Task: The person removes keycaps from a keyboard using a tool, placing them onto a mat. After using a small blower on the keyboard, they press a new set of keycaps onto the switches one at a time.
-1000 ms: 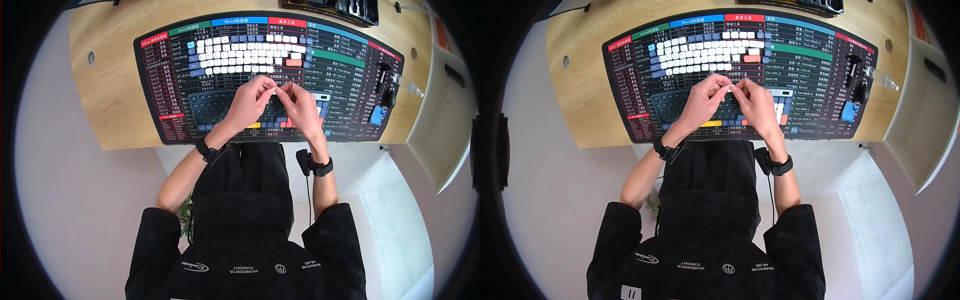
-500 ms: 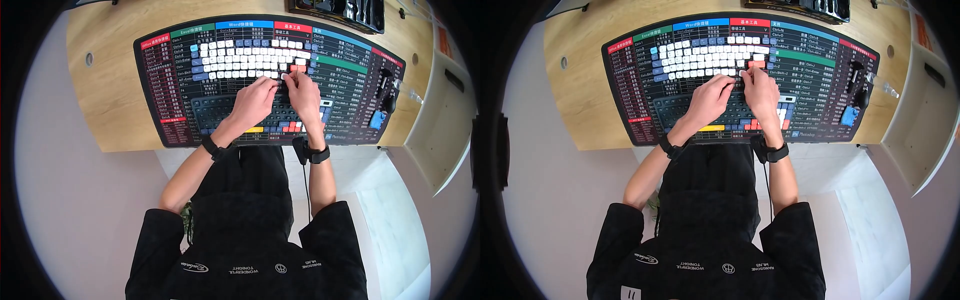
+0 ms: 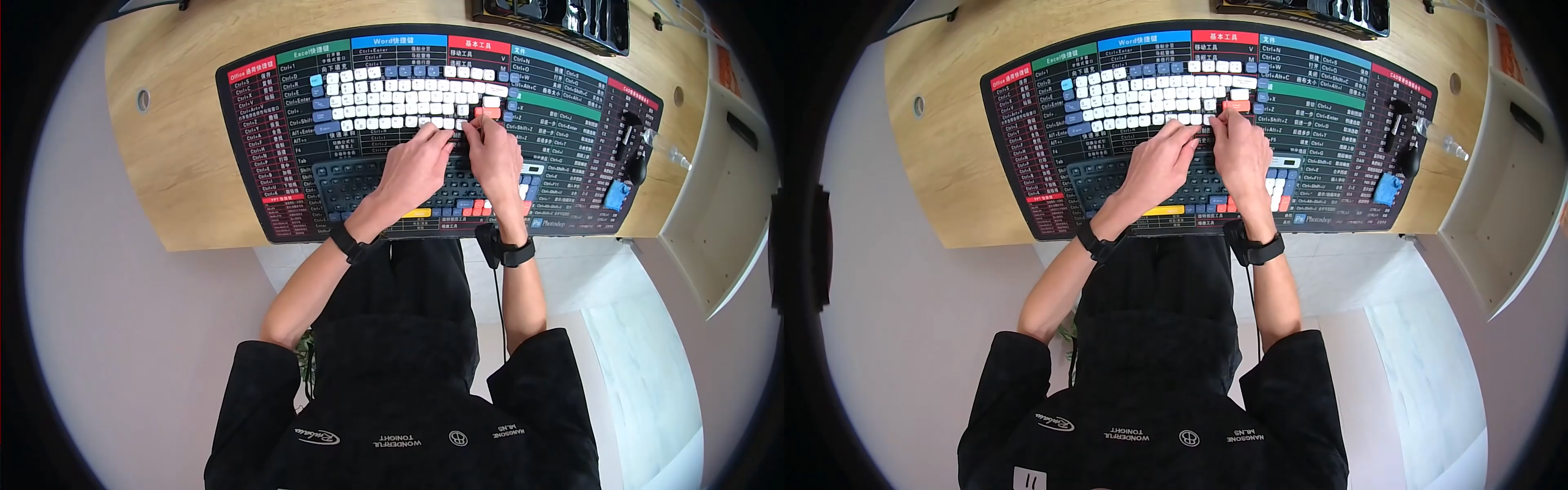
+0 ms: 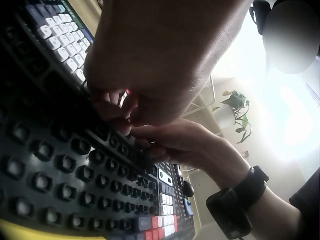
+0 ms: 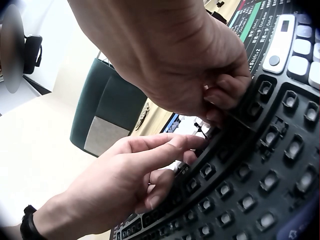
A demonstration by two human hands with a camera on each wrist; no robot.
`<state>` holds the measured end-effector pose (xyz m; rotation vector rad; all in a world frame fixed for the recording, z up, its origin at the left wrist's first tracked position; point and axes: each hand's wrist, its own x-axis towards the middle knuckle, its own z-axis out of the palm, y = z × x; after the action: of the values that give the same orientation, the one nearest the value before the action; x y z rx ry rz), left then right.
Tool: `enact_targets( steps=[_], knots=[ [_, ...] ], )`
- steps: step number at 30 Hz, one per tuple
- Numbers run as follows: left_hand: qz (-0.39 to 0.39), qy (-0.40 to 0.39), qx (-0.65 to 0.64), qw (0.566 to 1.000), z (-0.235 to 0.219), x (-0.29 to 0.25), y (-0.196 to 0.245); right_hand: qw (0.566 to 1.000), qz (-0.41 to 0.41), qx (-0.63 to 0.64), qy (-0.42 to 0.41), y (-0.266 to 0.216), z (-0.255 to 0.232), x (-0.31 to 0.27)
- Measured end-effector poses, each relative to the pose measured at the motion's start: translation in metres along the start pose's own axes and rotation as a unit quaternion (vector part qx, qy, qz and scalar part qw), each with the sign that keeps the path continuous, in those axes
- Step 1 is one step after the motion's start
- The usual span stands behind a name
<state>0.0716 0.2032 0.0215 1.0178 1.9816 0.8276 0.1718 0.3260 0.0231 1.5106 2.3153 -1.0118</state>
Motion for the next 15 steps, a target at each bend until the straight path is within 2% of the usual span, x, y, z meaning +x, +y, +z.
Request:
enact_targets(
  steps=[12,15],
  knots=[
    [0.006,-0.001,0.010,1.000,0.001,-0.003,-0.001,1.000,-0.014,0.009,0.004,0.001,0.000,0.001],
    [0.033,0.016,-0.029,0.999,-0.002,-0.010,-0.002,0.999,-0.018,0.036,0.011,0.003,-0.011,-0.004]
  ],
)
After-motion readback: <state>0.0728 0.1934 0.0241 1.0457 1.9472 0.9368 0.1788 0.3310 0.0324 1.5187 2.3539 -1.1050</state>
